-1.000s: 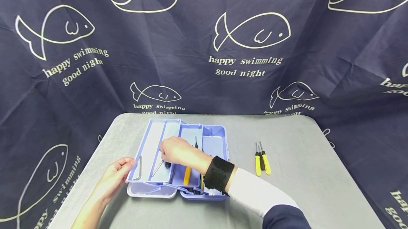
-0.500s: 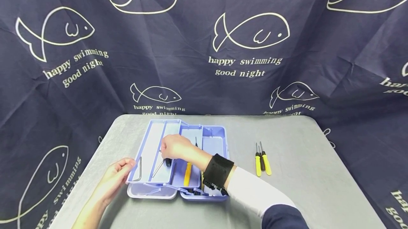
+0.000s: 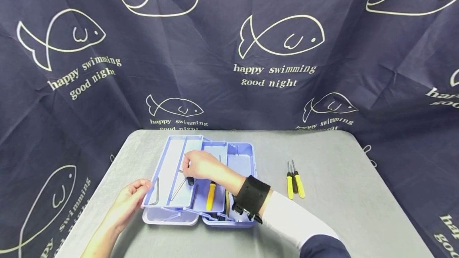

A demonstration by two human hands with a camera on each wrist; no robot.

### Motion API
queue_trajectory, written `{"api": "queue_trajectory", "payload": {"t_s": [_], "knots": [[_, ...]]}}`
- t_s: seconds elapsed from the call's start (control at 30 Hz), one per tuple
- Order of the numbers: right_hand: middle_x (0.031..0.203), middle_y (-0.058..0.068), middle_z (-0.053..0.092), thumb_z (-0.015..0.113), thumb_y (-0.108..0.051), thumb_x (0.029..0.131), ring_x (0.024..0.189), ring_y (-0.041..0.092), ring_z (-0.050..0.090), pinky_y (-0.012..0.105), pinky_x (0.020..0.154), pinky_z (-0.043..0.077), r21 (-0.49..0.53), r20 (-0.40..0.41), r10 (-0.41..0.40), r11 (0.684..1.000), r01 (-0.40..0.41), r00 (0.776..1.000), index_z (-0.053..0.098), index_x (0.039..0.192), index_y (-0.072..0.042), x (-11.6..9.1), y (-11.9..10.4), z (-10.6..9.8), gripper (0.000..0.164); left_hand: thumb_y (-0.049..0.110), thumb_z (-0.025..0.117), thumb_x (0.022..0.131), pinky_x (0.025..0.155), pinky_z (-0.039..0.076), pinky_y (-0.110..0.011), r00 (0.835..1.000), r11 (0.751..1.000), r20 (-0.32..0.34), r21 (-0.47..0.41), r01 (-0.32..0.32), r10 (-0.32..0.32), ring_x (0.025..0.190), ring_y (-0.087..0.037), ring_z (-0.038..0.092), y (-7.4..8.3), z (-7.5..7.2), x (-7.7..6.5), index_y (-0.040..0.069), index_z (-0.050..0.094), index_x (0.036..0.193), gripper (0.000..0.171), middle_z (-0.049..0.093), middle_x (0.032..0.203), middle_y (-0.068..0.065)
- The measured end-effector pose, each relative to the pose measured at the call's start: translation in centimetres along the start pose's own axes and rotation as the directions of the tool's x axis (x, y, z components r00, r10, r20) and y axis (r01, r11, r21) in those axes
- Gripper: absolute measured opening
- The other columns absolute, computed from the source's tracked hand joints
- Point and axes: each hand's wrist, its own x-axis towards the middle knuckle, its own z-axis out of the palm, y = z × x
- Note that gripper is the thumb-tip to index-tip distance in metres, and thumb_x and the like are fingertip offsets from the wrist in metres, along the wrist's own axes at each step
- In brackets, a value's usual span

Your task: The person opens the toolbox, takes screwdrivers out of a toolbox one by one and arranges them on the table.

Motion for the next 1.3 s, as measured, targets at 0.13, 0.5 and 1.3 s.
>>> {"api": "queue_trajectory", "payload": {"t_s": [0.13,0.5,1.3], "knots": [[0.085,-0.003,0.063,0.073,-0.009,0.091,0.074,0.014,0.056,0.027,0.067,0.045,0.024,-0.016,-0.012,1.000,0.012,1.000,0.066,0.088,-0.016,-0.5,0.6,-0.4,0.011,0.007,0.057,0.104,0.055,0.046,-0.021,1.000,1.000,0.013,-0.005,-0.008,0.009,0.060,-0.007,0.054,0.0,0.0,0.0,-0.002,0.061,0.099,0.011,0.063,0.071,0.004],[0.077,-0.002,0.060,0.071,-0.005,0.088,0.070,0.013,0.055,0.026,0.064,0.045,0.023,-0.087,-0.010,1.000,0.012,0.996,0.062,0.092,-0.014,-2.4,3.6,-2.2,0.014,0.009,0.058,0.105,0.056,0.047,-0.022,1.000,1.000,0.013,0.003,-0.013,0.013,0.060,-0.008,0.056,0.3,0.2,0.4,-0.001,0.061,0.099,0.012,0.063,0.071,0.004],[0.077,0.007,0.060,0.060,0.001,0.087,0.059,0.014,0.054,0.030,0.055,0.050,0.203,-0.260,0.219,0.965,-0.168,0.940,0.057,0.095,0.002,-11.7,18.7,-6.4,0.008,0.009,0.056,0.106,0.056,0.049,-0.023,0.999,1.000,0.032,0.006,-0.025,0.025,0.061,-0.008,0.058,-0.1,0.0,0.2,-0.005,0.060,0.101,0.015,0.064,0.072,0.002]]}}
